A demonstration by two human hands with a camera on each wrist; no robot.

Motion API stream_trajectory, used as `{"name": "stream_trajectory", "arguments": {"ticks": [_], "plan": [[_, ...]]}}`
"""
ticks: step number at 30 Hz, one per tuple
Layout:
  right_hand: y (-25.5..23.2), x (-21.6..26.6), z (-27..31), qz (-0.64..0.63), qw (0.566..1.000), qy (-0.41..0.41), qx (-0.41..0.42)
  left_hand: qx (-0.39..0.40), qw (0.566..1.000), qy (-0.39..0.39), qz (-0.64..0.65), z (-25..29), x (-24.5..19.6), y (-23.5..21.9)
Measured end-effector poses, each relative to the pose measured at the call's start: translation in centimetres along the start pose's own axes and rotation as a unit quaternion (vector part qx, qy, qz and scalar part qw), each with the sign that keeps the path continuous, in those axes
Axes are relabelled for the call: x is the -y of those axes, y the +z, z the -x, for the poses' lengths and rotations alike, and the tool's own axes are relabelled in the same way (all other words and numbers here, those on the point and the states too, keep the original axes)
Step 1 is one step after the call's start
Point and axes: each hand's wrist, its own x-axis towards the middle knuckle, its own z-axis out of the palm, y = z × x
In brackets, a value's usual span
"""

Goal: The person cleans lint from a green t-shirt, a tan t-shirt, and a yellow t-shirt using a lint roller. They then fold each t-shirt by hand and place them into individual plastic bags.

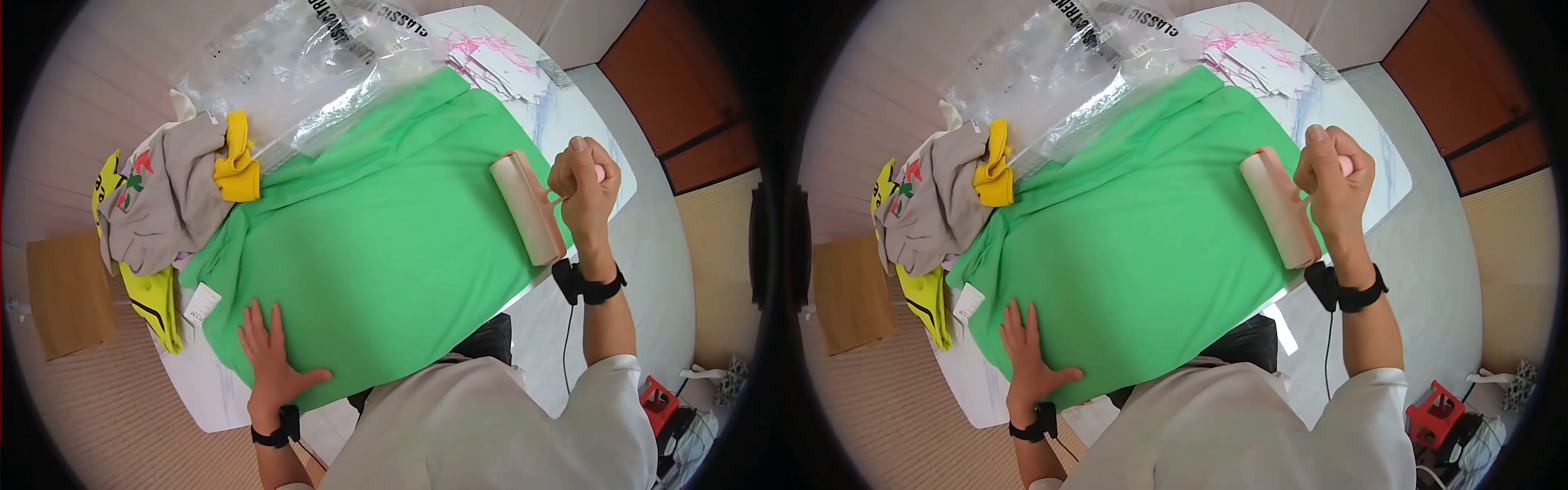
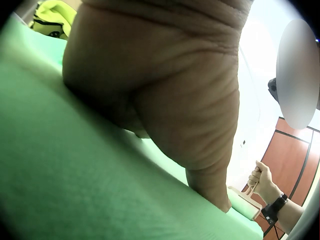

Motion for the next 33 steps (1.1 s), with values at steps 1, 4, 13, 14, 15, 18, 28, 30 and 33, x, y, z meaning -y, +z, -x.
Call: {"name": "stream_trajectory", "arguments": {"ticks": [1, 4, 13, 14, 15, 18, 28, 30, 33], "plan": [[-0.5, 0.1, -0.2, -0.004, 1.000, -0.004, 0.014, -0.001, 1.000, -0.001, 0.000, 0.1, 0.0, 0.1], [0.2, 0.1, 0.2, 0.051, 0.998, -0.018, 0.030, -0.011, 1.000, 0.010, -0.001, 0.3, 0.1, 0.2], [11.4, 5.4, 8.3, 0.077, 0.939, -0.193, 0.275, -0.003, 1.000, 0.005, -0.003, 0.1, 0.0, 0.1], [12.4, 5.4, 9.4, 0.070, 0.936, -0.172, 0.298, 0.000, 1.000, 0.003, -0.006, 0.0, 0.0, 0.1], [13.3, 5.2, 10.5, 0.062, 0.933, -0.150, 0.321, 0.003, 1.000, 0.000, -0.009, 0.1, 0.0, 0.1], [13.2, 4.2, 10.6, 0.064, 0.927, -0.176, 0.324, 0.005, 1.000, -0.001, -0.011, 0.2, 0.1, 0.1], [-2.8, -2.0, 0.2, 0.425, 0.863, -0.228, 0.152, -0.005, 1.000, 0.010, -0.002, 0.1, 0.2, 0.3], [-4.6, -1.4, -0.6, 0.435, 0.862, -0.215, 0.146, -0.007, 1.000, 0.009, -0.002, 0.1, 0.1, 0.2], [-3.7, 1.0, 0.3, 0.446, 0.830, -0.279, 0.187, 0.001, 1.000, 0.004, -0.003, 0.0, 0.0, 0.0]]}}
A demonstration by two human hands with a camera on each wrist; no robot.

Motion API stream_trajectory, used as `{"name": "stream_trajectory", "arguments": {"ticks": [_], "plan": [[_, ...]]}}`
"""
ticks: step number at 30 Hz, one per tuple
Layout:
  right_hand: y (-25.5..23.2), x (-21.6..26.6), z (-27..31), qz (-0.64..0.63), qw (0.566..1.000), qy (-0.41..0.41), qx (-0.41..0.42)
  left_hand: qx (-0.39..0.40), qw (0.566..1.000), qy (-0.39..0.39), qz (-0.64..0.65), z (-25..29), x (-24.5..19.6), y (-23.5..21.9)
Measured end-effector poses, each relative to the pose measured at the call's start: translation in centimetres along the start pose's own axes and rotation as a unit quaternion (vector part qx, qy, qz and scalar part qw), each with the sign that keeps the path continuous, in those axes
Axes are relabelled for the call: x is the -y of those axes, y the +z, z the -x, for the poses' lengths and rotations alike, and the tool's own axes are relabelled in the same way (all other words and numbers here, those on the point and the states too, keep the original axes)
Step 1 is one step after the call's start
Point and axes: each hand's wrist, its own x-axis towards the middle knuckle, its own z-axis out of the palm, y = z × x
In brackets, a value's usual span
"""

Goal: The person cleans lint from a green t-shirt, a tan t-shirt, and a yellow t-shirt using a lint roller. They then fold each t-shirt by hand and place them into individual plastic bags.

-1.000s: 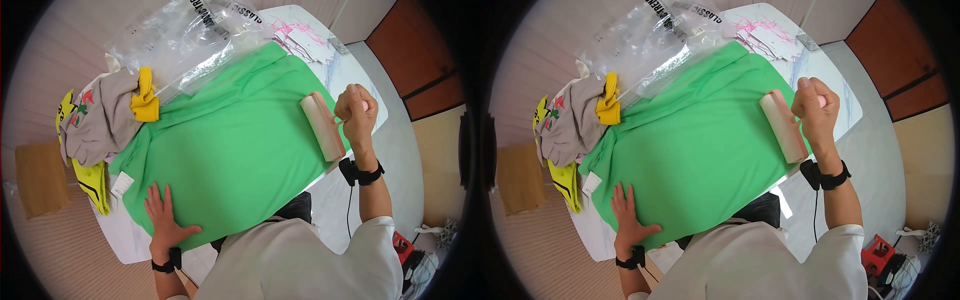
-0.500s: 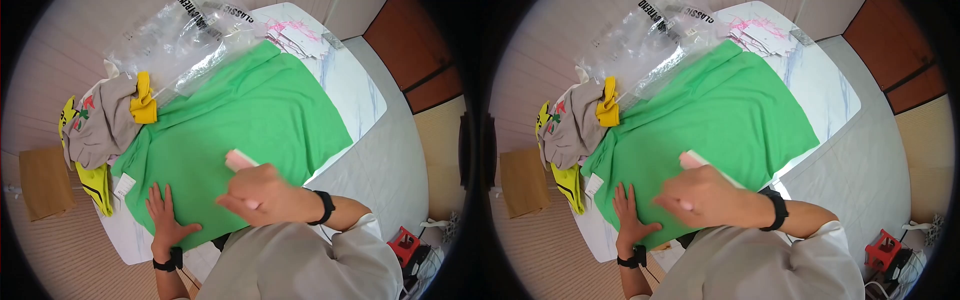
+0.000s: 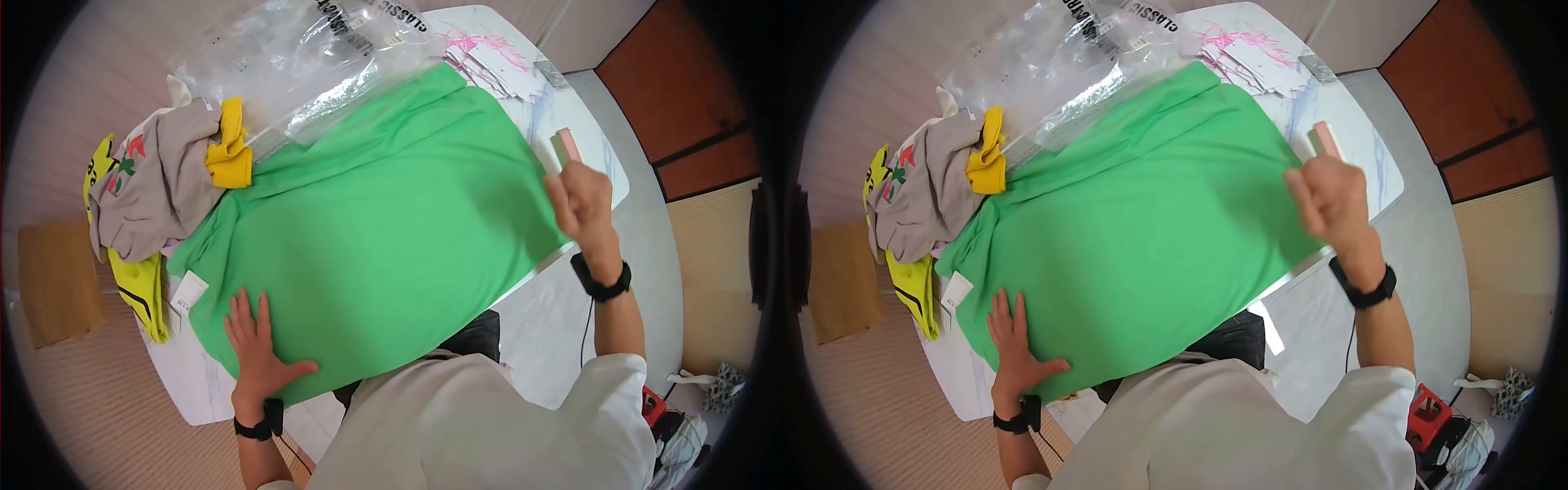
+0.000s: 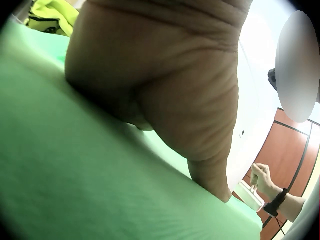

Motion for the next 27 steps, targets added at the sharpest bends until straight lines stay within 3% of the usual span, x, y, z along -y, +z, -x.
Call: {"name": "stream_trajectory", "arguments": {"ticks": [3, 5, 7, 11, 15, 21, 22, 23, 26, 27], "plan": [[0.2, 6.9, -1.1, -0.040, 0.988, -0.152, 0.004, 0.006, 1.000, -0.003, 0.001, 0.0, -0.1, 0.0], [2.0, 11.6, -0.9, -0.244, 0.957, -0.152, 0.027, 0.009, 1.000, -0.001, -0.003, -0.1, 0.0, -0.1], [3.5, 14.4, 0.7, -0.228, 0.950, -0.187, 0.099, 0.008, 1.000, -0.003, -0.010, 0.0, 0.2, 0.2], [5.3, 13.5, 1.8, -0.172, 0.964, -0.154, 0.134, 0.002, 1.000, 0.003, -0.008, 0.3, 0.4, 0.3], [6.1, 6.1, 1.5, -0.071, 0.981, -0.157, 0.093, 0.005, 1.000, -0.001, -0.007, 0.0, -0.1, 0.0], [2.6, -0.5, -0.5, -0.132, 0.986, -0.068, 0.076, -0.007, 1.000, 0.008, -0.004, 0.2, 0.2, 0.1], [1.7, -1.1, -0.9, -0.138, 0.989, 0.010, 0.058, -0.007, 1.000, 0.009, -0.004, 0.3, 0.2, 0.1], [0.7, -1.3, -1.4, -0.143, 0.985, 0.087, 0.040, -0.008, 1.000, 0.009, -0.004, 0.3, 0.2, 0.1], [-0.8, 1.4, -2.9, -0.258, 0.950, 0.147, -0.099, -0.010, 1.000, 0.007, -0.003, 0.2, 0.1, 0.2], [-0.9, 2.9, -3.2, -0.322, 0.927, 0.159, -0.108, -0.009, 1.000, 0.006, -0.004, 0.2, 0.1, 0.2]]}}
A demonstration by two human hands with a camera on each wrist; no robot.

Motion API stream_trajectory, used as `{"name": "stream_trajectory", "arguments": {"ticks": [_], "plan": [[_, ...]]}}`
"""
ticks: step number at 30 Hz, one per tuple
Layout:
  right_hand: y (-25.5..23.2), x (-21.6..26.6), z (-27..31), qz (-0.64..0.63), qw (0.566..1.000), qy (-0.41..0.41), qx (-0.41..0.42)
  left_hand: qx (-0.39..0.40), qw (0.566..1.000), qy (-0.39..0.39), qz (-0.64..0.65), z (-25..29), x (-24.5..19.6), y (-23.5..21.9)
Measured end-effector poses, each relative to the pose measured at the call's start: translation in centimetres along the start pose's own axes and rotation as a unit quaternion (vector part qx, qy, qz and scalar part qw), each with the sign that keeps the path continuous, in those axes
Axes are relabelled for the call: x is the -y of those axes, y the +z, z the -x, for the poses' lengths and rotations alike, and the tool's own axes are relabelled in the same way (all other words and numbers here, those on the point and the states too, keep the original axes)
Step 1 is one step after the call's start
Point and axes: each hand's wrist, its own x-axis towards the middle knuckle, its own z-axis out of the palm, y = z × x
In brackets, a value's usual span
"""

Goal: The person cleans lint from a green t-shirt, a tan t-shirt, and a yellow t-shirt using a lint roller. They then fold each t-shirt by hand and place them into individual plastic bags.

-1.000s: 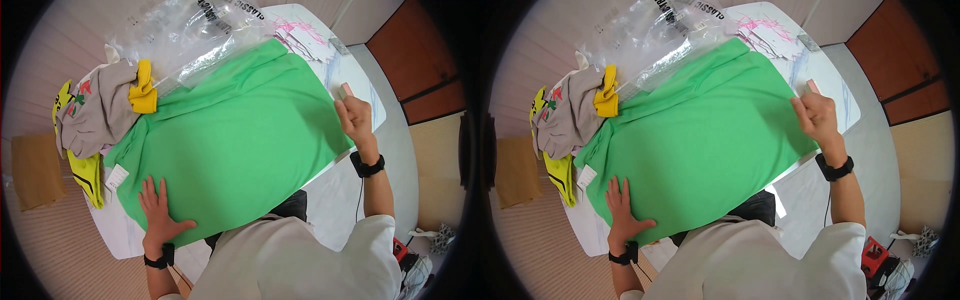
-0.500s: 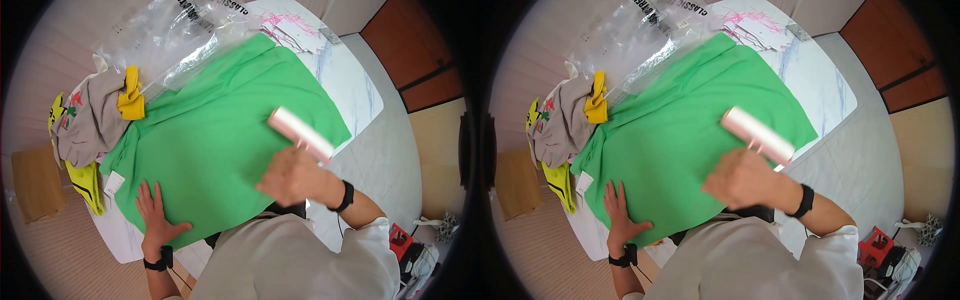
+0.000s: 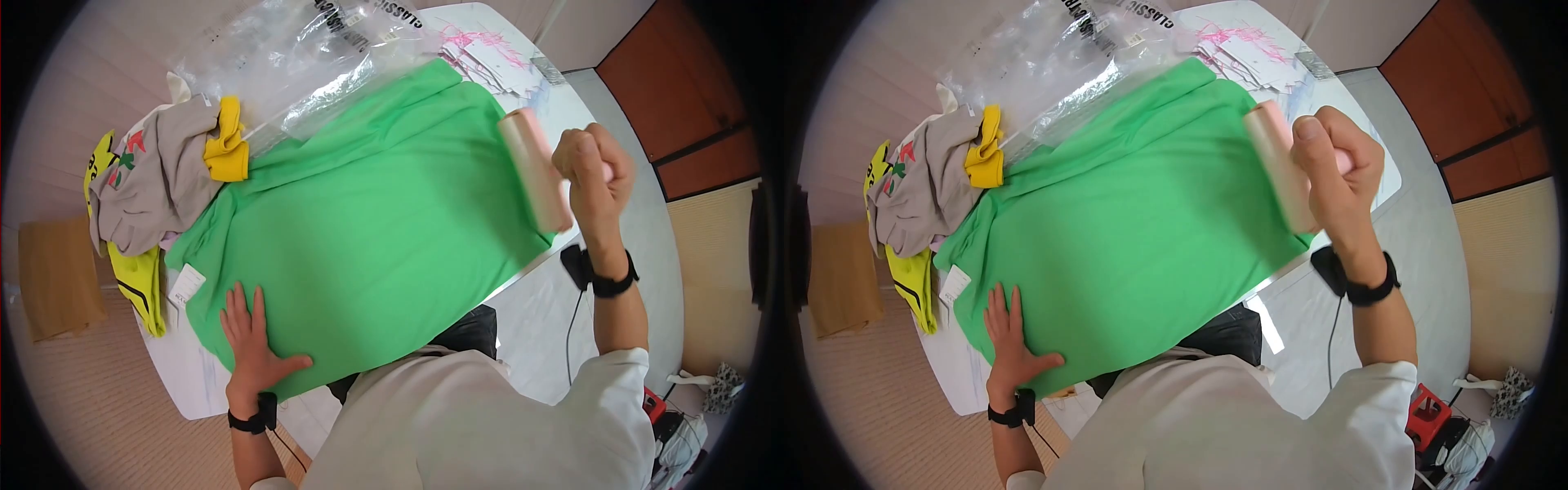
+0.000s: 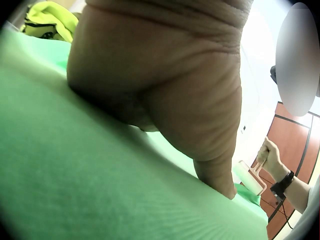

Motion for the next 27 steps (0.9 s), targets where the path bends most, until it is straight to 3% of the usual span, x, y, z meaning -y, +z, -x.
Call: {"name": "stream_trajectory", "arguments": {"ticks": [3, 6, 10, 12, 15, 17, 20, 21, 24, 26, 27], "plan": [[3.8, 3.0, 1.5, -0.171, 0.984, 0.057, -0.003, 0.008, 1.000, -0.007, -0.001, -0.1, -0.2, -0.3], [5.1, 1.7, 2.8, -0.205, 0.971, 0.117, 0.038, 0.004, 1.000, -0.003, -0.003, 0.0, -0.1, -0.3], [1.8, -2.8, 2.6, -0.044, 0.996, 0.074, -0.020, -0.008, 1.000, 0.008, 0.005, 0.1, 0.1, 0.0], [-0.9, -4.1, 2.0, -0.082, 0.992, 0.081, -0.047, -0.006, 1.000, 0.006, 0.005, 0.1, 0.1, -0.1], [-4.1, -5.2, 0.8, 0.033, 0.996, 0.069, -0.035, -0.008, 1.000, 0.010, 0.002, 0.0, 0.1, -0.1], [-5.2, -5.5, -0.2, 0.163, 0.984, 0.050, -0.048, -0.011, 1.000, 0.014, 0.000, 0.1, 0.2, -0.1], [-5.3, -3.5, -1.0, 0.194, 0.979, -0.018, -0.062, -0.018, 1.000, 0.013, -0.001, 0.3, 0.3, 0.1], [-5.1, -2.1, -1.2, 0.129, 0.989, 0.016, -0.067, -0.017, 1.000, 0.010, -0.003, 0.3, 0.3, 0.2], [-0.3, 2.5, -0.8, -0.034, 0.995, 0.012, -0.089, -0.013, 1.000, 0.015, -0.002, 0.2, 0.3, 0.1], [2.7, 5.2, 1.0, -0.093, 0.995, 0.018, -0.035, -0.014, 1.000, 0.019, -0.005, 0.2, 0.4, 0.0], [3.7, 4.8, 1.8, -0.073, 0.994, -0.077, 0.037, -0.015, 1.000, 0.019, -0.007, 0.3, 0.4, 0.1]]}}
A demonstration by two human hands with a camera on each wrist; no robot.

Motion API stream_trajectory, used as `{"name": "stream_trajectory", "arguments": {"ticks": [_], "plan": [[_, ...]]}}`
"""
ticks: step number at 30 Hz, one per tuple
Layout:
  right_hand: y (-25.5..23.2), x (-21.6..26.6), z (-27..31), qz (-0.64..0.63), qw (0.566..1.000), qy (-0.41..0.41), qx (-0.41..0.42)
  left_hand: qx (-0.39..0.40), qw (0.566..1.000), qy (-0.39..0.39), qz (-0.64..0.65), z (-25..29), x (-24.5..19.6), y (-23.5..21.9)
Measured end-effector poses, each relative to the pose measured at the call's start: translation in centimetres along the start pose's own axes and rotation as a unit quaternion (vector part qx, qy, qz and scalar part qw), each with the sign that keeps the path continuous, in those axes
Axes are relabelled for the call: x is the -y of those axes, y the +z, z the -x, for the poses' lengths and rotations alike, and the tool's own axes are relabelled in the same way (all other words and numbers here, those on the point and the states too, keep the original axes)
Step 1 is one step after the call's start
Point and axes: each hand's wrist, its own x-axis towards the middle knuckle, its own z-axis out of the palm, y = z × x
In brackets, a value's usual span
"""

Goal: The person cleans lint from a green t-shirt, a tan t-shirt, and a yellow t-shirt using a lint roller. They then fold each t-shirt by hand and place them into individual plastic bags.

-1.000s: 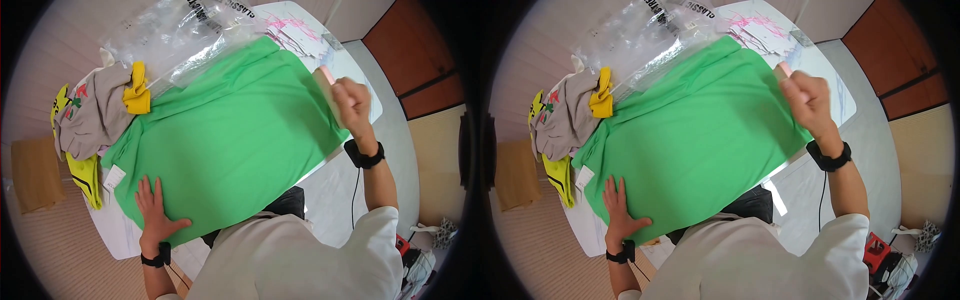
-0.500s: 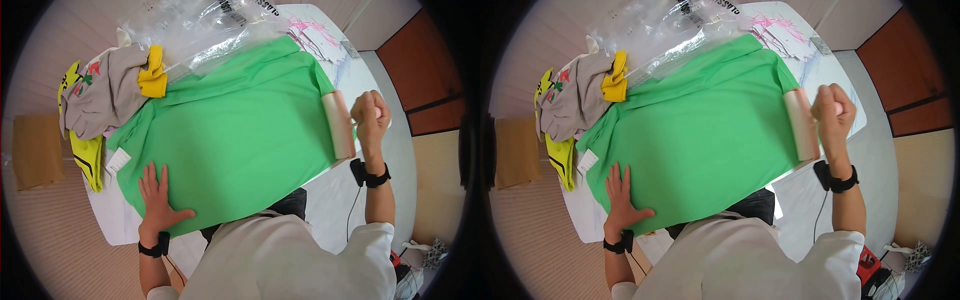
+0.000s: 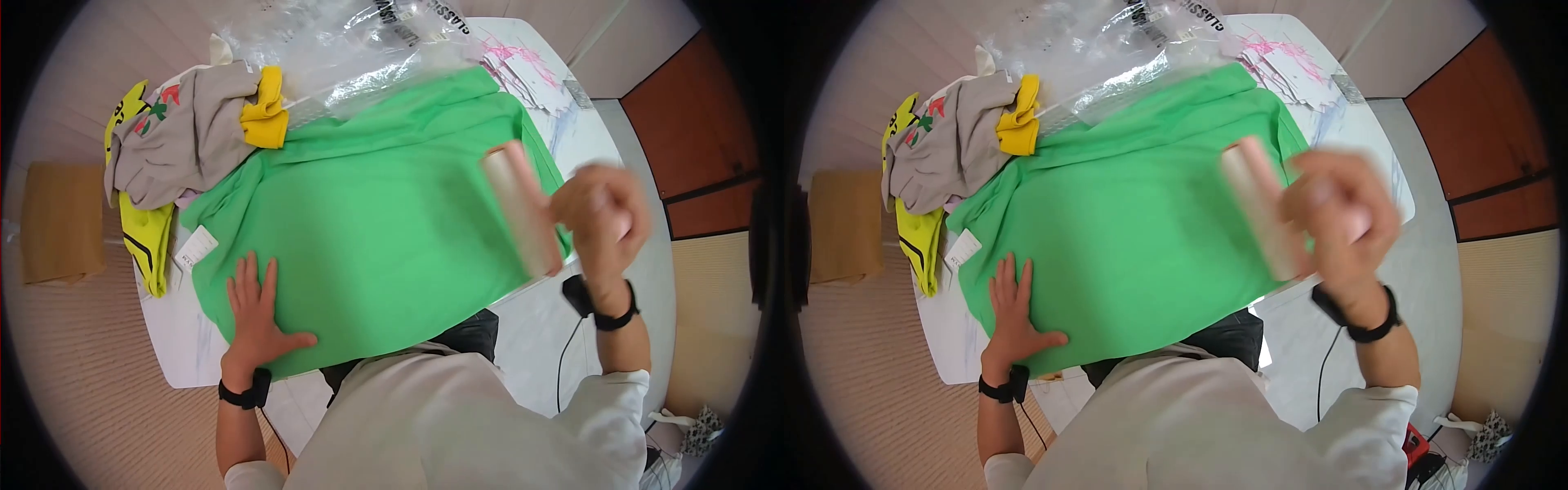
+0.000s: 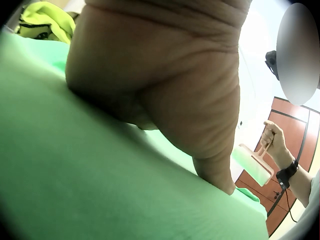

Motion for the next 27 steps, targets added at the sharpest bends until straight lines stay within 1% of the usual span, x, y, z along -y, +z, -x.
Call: {"name": "stream_trajectory", "arguments": {"ticks": [1, 2, 4, 5, 8, 11, 14, 16, 19, 21, 22, 23, 24, 26, 27], "plan": [[1.3, -0.3, 0.7, 0.016, 0.994, -0.077, 0.074, -0.001, 1.000, 0.002, -0.002, 0.0, 0.0, 0.0], [2.6, -0.6, 1.4, 0.019, 0.977, -0.155, 0.147, -0.001, 1.000, 0.000, -0.001, 0.0, -0.1, 0.0], [6.3, -0.4, 2.5, 0.038, 0.932, -0.261, 0.248, 0.001, 1.000, 0.001, 0.001, -0.1, -0.2, -0.1], [7.8, -0.5, 3.3, 0.057, 0.909, -0.302, 0.281, 0.003, 1.000, -0.001, 0.002, -0.1, -0.2, -0.2], [10.3, -0.8, 5.9, 0.086, 0.879, -0.300, 0.360, 0.009, 1.000, -0.003, 0.004, -0.3, -0.3, -0.3], [10.2, -1.3, 8.5, 0.108, 0.851, -0.250, 0.449, 0.010, 1.000, -0.007, 0.005, -0.2, -0.2, -0.1], [9.6, -2.0, 9.8, 0.162, 0.831, -0.252, 0.469, 0.009, 1.000, -0.008, 0.007, -0.2, -0.2, -0.1], [8.2, -0.9, 9.0, 0.120, 0.868, -0.178, 0.448, 0.007, 1.000, -0.007, 0.004, -0.1, -0.2, -0.1], [5.8, -0.9, 8.2, 0.057, 0.898, -0.114, 0.421, 0.001, 1.000, -0.001, 0.000, -0.1, -0.2, -0.1], [3.3, -1.7, 8.5, 0.099, 0.925, -0.095, 0.353, 0.006, 1.000, -0.006, -0.002, -0.1, -0.1, -0.1], [1.7, -2.3, 8.9, 0.161, 0.939, -0.090, 0.290, 0.009, 1.000, -0.009, -0.002, 0.0, -0.1, 0.0], [0.3, -2.9, 8.6, 0.265, 0.934, -0.070, 0.232, 0.008, 1.000, -0.010, -0.001, 0.0, -0.1, 0.1], [-1.2, -3.8, 8.1, 0.365, 0.914, -0.049, 0.168, 0.008, 1.000, -0.009, -0.001, 0.0, 0.0, 0.1], [-4.2, -6.4, 7.3, 0.480, 0.872, 0.015, 0.094, 0.008, 1.000, -0.008, 0.000, -0.2, 0.0, 0.0], [-5.6, -7.6, 7.5, 0.484, 0.868, 0.061, 0.096, 0.008, 1.000, -0.007, 0.001, -0.2, 0.0, 0.0]]}}
